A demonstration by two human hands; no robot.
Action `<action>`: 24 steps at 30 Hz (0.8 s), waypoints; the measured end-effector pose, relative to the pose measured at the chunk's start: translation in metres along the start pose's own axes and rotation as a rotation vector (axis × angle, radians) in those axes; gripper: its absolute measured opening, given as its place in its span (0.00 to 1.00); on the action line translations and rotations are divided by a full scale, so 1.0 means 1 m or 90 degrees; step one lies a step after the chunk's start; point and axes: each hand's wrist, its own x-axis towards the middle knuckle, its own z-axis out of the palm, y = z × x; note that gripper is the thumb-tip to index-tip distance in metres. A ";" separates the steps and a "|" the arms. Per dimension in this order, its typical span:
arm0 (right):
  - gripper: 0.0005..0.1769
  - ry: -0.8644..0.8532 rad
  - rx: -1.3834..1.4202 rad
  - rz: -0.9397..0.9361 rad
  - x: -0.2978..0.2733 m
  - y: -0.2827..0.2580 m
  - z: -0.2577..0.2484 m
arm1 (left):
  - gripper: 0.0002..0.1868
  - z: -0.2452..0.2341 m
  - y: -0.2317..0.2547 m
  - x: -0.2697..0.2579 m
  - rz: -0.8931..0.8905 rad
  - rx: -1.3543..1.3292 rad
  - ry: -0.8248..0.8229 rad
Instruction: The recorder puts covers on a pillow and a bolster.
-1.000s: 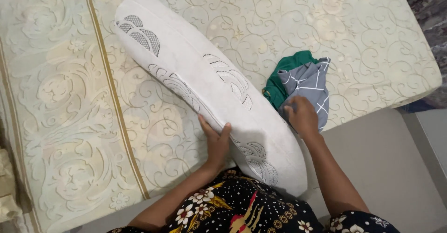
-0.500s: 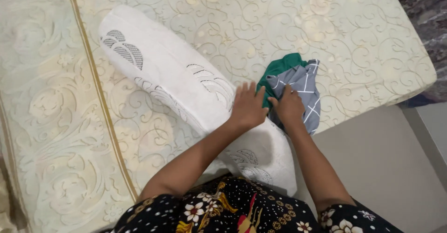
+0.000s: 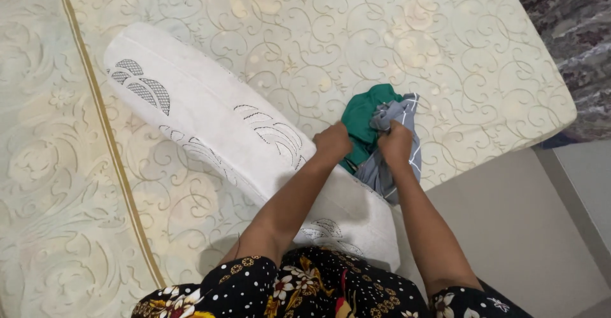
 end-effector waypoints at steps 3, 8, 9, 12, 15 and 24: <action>0.08 -0.004 0.047 0.063 0.010 -0.003 -0.002 | 0.18 -0.011 0.001 0.001 -0.007 -0.029 -0.048; 0.12 0.023 0.035 0.059 0.029 -0.009 -0.007 | 0.14 -0.032 0.013 -0.008 0.083 -0.160 0.124; 0.13 0.035 0.048 0.069 0.033 -0.014 -0.010 | 0.13 -0.044 0.020 -0.014 0.100 -0.192 0.169; 0.11 0.073 0.088 0.037 0.047 -0.032 -0.022 | 0.14 -0.057 0.023 -0.006 0.185 -0.249 0.344; 0.08 0.090 0.134 0.020 0.063 -0.062 -0.042 | 0.12 -0.082 0.027 -0.006 0.206 -0.265 0.418; 0.14 0.015 0.197 -0.110 0.085 -0.112 -0.054 | 0.24 -0.115 -0.007 0.001 0.088 -0.306 0.409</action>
